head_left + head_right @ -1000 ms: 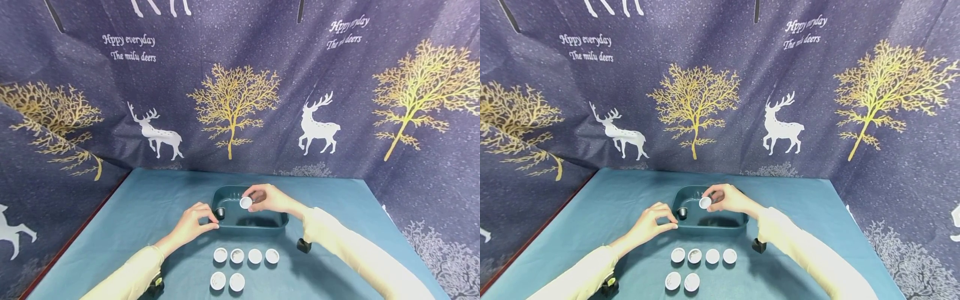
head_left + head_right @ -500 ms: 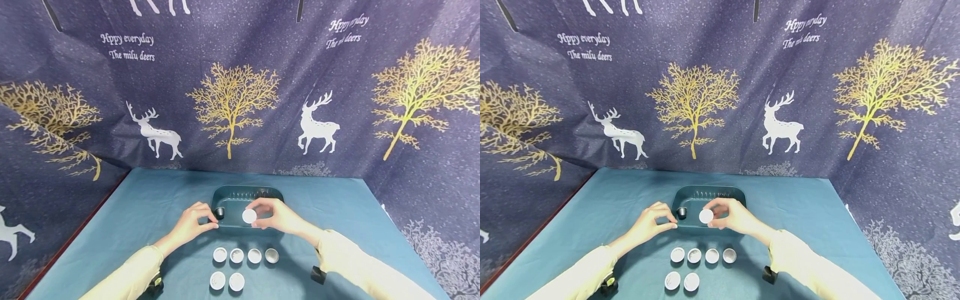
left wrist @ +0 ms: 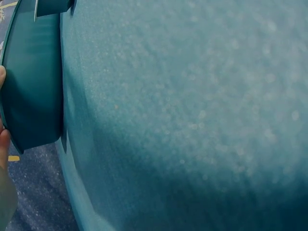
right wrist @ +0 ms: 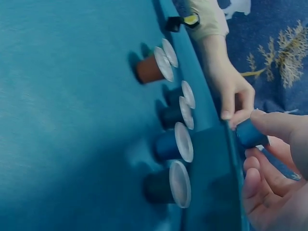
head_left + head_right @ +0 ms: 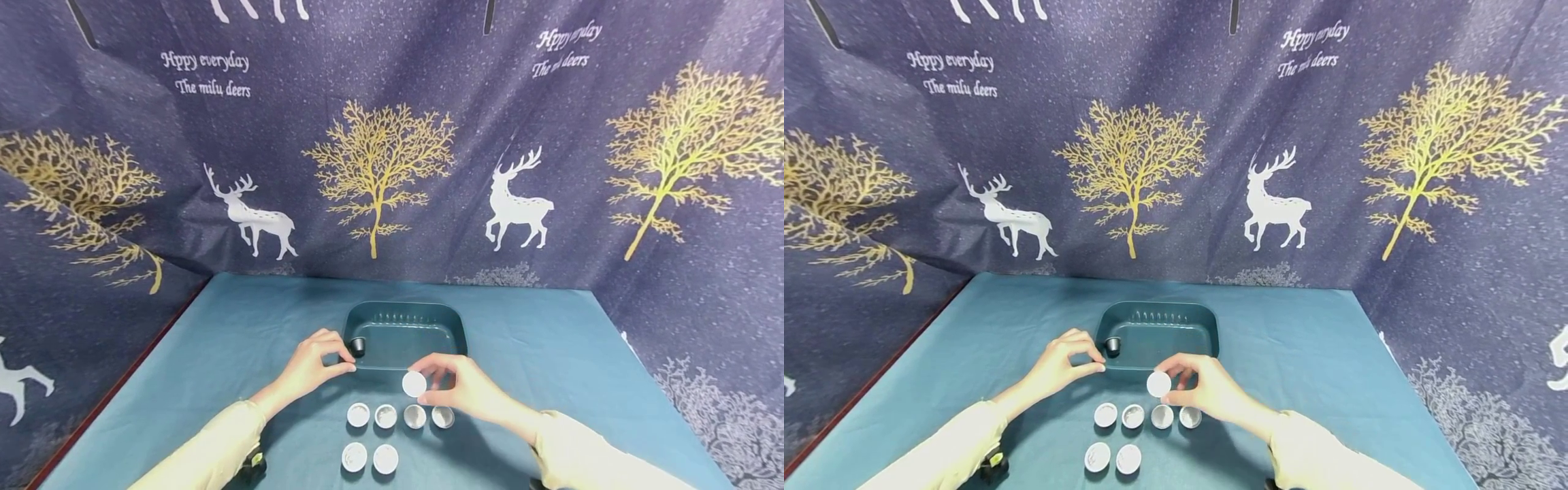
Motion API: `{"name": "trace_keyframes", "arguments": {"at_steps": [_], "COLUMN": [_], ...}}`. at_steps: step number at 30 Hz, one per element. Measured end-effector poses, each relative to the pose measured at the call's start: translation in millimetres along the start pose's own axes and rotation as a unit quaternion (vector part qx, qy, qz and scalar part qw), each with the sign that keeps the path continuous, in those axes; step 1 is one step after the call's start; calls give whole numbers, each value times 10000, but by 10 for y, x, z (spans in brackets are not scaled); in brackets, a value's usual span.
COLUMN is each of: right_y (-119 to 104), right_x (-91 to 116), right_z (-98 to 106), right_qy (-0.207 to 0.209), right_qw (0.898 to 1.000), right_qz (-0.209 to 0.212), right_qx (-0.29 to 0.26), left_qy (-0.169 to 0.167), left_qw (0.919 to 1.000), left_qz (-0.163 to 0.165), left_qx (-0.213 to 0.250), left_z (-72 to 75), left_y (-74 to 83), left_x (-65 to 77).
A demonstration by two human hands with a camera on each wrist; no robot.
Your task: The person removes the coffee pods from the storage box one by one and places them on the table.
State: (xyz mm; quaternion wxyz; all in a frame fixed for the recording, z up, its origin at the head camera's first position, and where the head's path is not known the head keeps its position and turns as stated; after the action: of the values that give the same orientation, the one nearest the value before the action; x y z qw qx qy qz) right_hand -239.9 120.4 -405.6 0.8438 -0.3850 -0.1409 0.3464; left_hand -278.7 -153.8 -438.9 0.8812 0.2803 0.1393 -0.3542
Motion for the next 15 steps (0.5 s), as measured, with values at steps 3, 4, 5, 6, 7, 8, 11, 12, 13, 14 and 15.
{"name": "trace_keyframes", "arguments": {"at_steps": [3,4,5,6,7,8,11,12,13,14,15], "right_y": [11,12,11,7,5,3,5,9,14,18,22], "right_x": [69,91,112,132,150,167,215,230,244,259,273], "right_z": [-76,-99,-124,-148,-173,-197,-273,-298,-322,-345,-367], "right_qy": [-30,-36,-48,-66,-89,-120,-268,-329,-385,-444,-503], "right_qw": [10000,9999,9999,9997,9996,9994,9989,9987,9986,9985,9983], "right_qz": [81,115,158,214,261,298,350,338,309,266,217], "right_qx": [-9,-36,-49,-64,-80,-99,-154,-172,-189,-196,-209], "left_qy": [-23,-32,-38,-40,-46,-47,-42,-40,-38,-35,-33], "left_qw": [10000,10000,10000,10000,10000,10000,10000,10000,10000,10000,10000], "left_qz": [15,21,28,34,41,43,46,45,47,48,49], "left_qx": [-11,-14,-18,-17,-24,-25,-16,-12,-14,-8,0], "left_z": [2,2,2,2,2,3,8,11,13,15,17], "left_y": [2,3,3,4,4,5,9,11,14,15,18], "left_x": [-3,-5,-6,-8,-7,-8,-7,-6,-4,-3,-1]}}
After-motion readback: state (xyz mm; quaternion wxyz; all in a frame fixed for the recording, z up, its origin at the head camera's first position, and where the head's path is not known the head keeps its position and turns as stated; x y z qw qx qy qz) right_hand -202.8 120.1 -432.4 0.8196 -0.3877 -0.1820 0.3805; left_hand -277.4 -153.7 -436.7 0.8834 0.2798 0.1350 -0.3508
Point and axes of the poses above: each hand's wrist, its own x-axis away from the middle knuckle, its own z-axis out of the back of the hand, y = z × x, the point moved 5 cm from there along -x, towards the middle knuckle, and after that the axes turned 12 degrees about -y, right-handed, at the moved point
